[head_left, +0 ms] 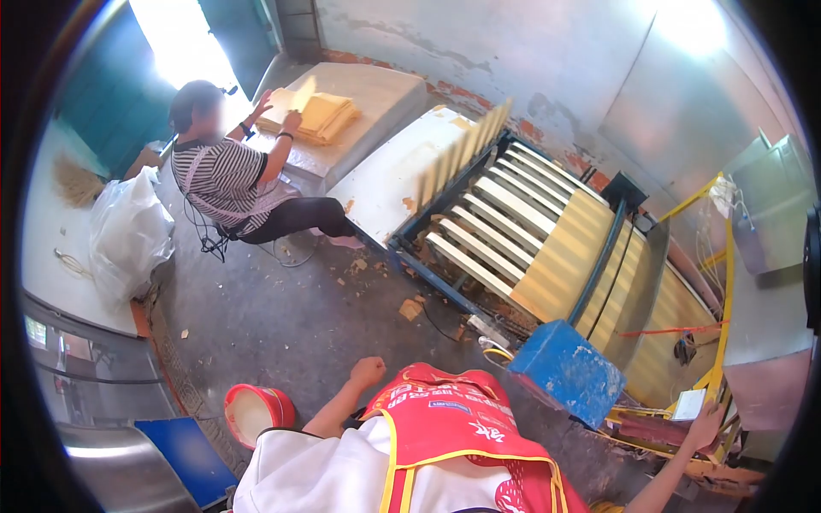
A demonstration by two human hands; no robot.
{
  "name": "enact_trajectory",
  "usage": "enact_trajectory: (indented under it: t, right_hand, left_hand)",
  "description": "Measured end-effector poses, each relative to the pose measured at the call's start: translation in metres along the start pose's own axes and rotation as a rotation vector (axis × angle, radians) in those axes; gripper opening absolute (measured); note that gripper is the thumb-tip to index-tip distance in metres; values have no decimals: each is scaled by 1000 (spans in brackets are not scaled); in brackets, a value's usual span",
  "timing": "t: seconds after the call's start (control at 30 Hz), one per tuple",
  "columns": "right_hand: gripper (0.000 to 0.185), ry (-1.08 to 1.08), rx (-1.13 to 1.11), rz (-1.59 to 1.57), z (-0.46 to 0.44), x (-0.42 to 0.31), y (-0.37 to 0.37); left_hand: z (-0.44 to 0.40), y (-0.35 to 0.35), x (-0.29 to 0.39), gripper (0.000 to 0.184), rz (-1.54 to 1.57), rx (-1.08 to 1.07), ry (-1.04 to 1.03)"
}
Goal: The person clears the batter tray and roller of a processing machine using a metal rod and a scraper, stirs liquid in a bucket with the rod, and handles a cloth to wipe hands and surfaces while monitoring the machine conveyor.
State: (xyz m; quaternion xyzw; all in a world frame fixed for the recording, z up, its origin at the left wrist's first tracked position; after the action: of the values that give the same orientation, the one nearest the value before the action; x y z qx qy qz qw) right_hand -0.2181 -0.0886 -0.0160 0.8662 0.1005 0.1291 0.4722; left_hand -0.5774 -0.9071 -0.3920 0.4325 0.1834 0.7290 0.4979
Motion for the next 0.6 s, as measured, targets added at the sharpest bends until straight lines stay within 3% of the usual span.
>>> enact_trajectory:
  t: [0.13, 0.6]
  right_hand:
    - [55, 7, -2, -12, -3, 8, -8]
    - [49, -30, -9, -2, 11, -26, 35]
  left_hand:
    - [-1, -8, -8, 20, -15, -55, -79]
    - [-11, -8, 12, 20, 4, -103, -95]
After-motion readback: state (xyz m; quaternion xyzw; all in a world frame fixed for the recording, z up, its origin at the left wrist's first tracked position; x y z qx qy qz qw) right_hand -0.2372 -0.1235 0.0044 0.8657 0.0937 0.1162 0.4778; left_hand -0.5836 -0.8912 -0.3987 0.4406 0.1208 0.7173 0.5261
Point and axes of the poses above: each hand's wrist, its own z-axis away from the middle knuckle, its own y-axis out of the back of the hand, x = y × z, the point moved 6 cm from there along -z, towards the middle knuckle, and after that the axes turned 2 degrees about z, right-handed, at the moved point
